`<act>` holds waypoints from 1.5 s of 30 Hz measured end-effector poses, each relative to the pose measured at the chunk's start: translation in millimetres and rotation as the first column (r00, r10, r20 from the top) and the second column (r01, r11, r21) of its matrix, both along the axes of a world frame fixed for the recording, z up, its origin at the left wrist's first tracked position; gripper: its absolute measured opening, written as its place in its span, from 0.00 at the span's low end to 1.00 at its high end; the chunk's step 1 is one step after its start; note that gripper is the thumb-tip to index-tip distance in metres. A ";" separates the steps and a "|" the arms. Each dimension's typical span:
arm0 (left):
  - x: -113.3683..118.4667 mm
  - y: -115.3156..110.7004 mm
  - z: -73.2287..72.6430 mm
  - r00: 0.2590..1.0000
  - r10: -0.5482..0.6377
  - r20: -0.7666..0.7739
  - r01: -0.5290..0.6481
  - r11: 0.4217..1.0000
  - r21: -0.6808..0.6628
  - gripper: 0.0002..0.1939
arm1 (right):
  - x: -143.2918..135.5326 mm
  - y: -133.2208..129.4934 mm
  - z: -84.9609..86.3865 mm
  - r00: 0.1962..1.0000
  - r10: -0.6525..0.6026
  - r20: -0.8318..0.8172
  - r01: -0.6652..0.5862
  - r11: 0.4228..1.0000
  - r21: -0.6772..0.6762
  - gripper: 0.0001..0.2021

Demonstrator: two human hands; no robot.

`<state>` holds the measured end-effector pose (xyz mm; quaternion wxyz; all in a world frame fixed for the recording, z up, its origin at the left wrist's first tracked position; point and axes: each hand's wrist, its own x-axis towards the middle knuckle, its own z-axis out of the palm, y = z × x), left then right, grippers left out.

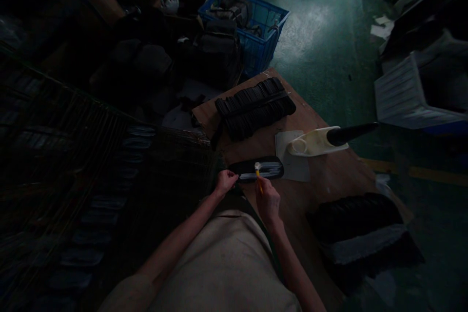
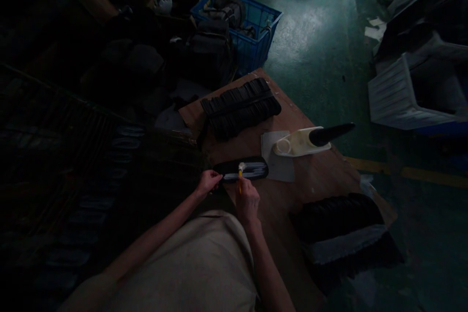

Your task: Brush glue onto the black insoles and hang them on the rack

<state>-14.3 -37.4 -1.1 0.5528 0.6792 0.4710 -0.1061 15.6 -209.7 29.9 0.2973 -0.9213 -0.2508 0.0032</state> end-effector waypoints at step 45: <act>-1.7 -2.6 -0.1 0.999 0.034 0.031 -0.035 0.999 0.027 0.05 | 1.3 -62.1 11.2 0.937 -0.292 -0.190 0.329 0.920 0.211 0.15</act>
